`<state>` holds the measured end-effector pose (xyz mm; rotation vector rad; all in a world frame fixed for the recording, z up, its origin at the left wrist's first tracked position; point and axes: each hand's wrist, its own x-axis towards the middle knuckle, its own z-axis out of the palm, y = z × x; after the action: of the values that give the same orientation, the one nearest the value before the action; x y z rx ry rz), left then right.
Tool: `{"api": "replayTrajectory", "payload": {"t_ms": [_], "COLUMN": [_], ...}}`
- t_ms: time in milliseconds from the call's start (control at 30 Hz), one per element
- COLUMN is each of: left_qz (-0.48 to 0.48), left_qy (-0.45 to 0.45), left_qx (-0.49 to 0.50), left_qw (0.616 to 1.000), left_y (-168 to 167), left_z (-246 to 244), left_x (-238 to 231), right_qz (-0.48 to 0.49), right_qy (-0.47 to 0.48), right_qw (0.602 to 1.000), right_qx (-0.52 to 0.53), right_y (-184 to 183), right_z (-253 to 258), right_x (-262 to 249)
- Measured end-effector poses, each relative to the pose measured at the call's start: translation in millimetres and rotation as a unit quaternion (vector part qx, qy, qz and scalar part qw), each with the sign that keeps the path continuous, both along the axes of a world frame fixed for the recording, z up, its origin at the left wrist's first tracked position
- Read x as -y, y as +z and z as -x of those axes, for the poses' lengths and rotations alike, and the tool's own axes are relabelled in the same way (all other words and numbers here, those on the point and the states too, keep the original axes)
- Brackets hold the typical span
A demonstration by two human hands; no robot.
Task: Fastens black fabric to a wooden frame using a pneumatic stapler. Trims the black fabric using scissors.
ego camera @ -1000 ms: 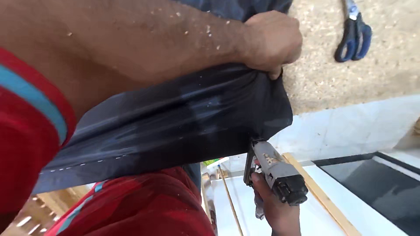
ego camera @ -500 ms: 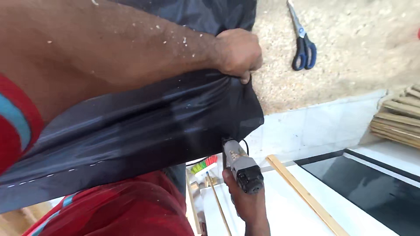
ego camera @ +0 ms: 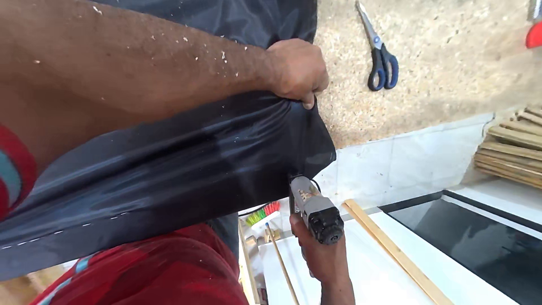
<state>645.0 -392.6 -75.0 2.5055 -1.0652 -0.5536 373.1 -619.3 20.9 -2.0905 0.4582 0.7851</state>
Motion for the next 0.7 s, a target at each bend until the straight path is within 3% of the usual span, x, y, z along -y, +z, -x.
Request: {"api": "replayTrajectory", "payload": {"t_ms": [700], "left_qz": [-0.007], "left_qy": [-0.003], "left_qx": [0.003], "left_qw": [1.0], "left_y": [0.7], "left_z": [-0.8], "left_x": [0.2], "right_qz": [-0.048], "right_qy": [0.049], "right_qw": [0.998], "right_qx": [-0.009], "right_y": [0.0], "right_z": [11.2], "right_x": [-15.7]}}
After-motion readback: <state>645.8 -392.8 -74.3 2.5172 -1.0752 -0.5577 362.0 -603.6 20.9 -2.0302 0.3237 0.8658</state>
